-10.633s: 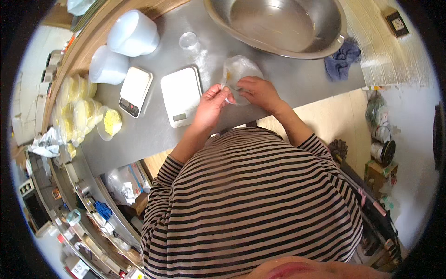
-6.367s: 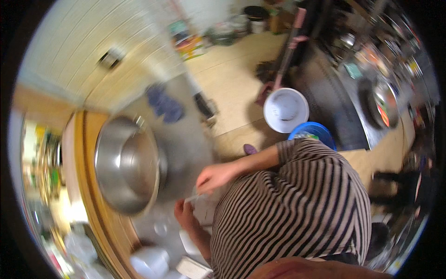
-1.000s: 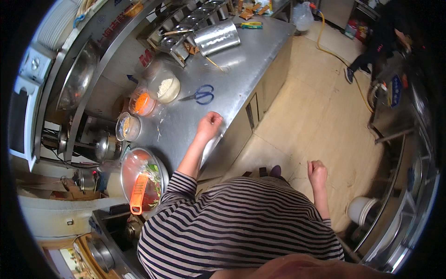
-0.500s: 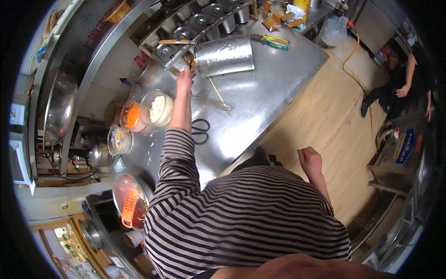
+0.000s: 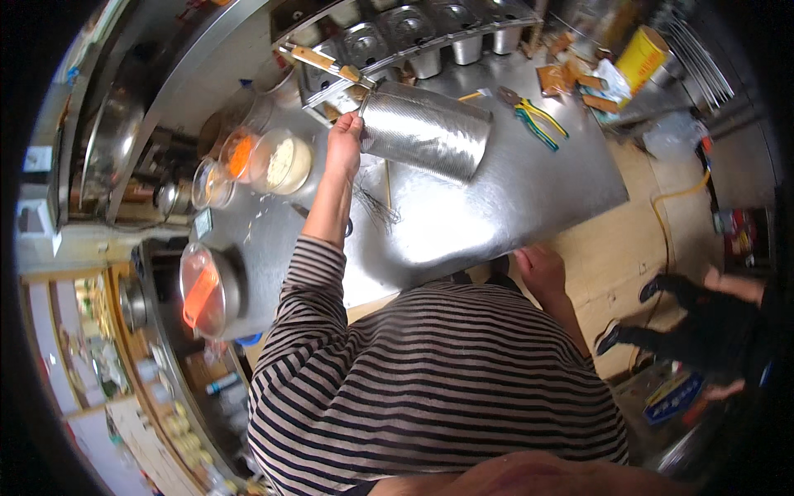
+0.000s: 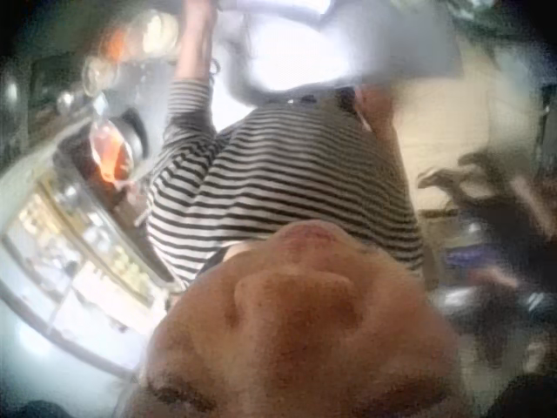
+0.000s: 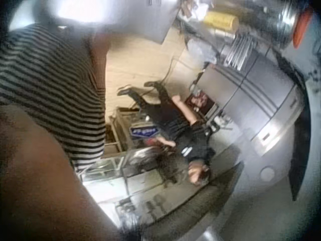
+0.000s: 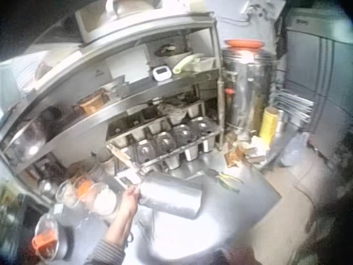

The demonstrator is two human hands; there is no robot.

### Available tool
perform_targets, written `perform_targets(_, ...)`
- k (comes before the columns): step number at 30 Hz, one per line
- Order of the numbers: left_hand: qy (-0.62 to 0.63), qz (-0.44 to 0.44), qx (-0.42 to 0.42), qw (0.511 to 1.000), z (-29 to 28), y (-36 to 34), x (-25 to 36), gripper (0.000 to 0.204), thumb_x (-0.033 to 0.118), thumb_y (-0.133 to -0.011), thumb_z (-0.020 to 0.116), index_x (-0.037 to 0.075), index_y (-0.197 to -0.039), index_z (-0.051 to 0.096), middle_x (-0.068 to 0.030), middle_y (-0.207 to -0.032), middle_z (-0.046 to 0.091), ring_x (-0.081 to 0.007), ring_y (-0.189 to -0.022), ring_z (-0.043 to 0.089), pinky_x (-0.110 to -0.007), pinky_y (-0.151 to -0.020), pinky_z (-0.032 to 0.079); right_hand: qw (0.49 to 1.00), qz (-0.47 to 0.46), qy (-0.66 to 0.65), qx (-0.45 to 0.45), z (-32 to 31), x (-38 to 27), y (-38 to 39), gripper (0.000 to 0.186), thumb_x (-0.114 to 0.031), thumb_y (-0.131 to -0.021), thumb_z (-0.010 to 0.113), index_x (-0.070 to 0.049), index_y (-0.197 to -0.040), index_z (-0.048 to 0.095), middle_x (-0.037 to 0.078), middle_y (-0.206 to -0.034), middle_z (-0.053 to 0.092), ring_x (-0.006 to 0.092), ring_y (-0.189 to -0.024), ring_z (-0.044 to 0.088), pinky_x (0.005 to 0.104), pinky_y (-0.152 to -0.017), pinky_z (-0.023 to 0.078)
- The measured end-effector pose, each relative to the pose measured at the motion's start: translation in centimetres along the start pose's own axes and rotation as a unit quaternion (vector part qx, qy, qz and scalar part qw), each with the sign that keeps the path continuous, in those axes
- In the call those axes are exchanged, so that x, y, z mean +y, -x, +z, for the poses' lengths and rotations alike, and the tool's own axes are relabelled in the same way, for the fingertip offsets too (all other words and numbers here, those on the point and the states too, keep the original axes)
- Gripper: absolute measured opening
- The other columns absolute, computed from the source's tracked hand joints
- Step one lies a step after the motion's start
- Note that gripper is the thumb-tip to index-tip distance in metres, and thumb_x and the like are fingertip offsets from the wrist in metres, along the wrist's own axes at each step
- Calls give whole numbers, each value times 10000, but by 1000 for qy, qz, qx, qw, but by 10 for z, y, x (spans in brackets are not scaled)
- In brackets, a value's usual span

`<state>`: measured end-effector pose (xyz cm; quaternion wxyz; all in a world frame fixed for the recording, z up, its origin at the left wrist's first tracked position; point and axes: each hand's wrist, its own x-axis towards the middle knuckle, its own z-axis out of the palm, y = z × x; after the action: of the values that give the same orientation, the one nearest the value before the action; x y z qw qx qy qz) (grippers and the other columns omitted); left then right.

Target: The person repairs a metal mesh strainer by using pliers to bend and secure its wire frame. They repeatedly adjust the strainer's rim and handle attachment, checking alignment and stability throughout the process.

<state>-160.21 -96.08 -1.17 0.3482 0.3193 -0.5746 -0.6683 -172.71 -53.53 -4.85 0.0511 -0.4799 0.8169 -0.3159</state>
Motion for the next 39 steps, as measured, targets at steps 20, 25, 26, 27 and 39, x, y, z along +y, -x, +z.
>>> perform_targets(20,130,46,-117,983,15,107,53,180,142,-932,595,22,-1065,617,-16,-993,640,-103,-886,558,-247,-840,415,838,-217,-447,-225,-9,-62,-278,234,-157,-958,556,4,-1120,607,38,-1025,637,129,-962,585,267,-858,461)
perform_targets(25,-71,116,-52,989,-3,92,26,208,183,-955,559,45,-1104,605,-3,-1050,641,-105,-1013,549,-262,-939,383,832,-103,-494,-230,21,-60,-295,109,-121,-922,597,-28,-964,636,-35,-867,608,60,-824,539,236,-740,452)
perform_targets(26,-73,119,-9,990,-18,92,21,254,203,-967,542,32,-1151,584,-31,-1070,637,-145,-1022,568,-302,-962,402,826,-118,-508,-212,21,-59,-298,86,-91,-918,598,-19,-953,629,-35,-863,591,60,-816,531,221,-742,442)
perform_targets(27,-75,112,73,988,-37,95,15,257,198,-965,543,23,-1145,598,-39,-1053,648,-141,-1020,568,-294,-945,407,828,-93,-517,-197,19,-57,-300,63,-62,-915,599,-10,-943,621,-34,-859,575,60,-809,523,206,-744,431)
perform_targets(39,-573,-36,326,751,-118,150,-77,432,226,-757,709,7,-1111,592,-200,-1100,604,-355,-1052,567,-437,-943,437,850,-520,-85,24,1,-67,-243,129,-124,-718,730,-56,-791,648,56,-811,625,219,-842,583,425,-917,423)
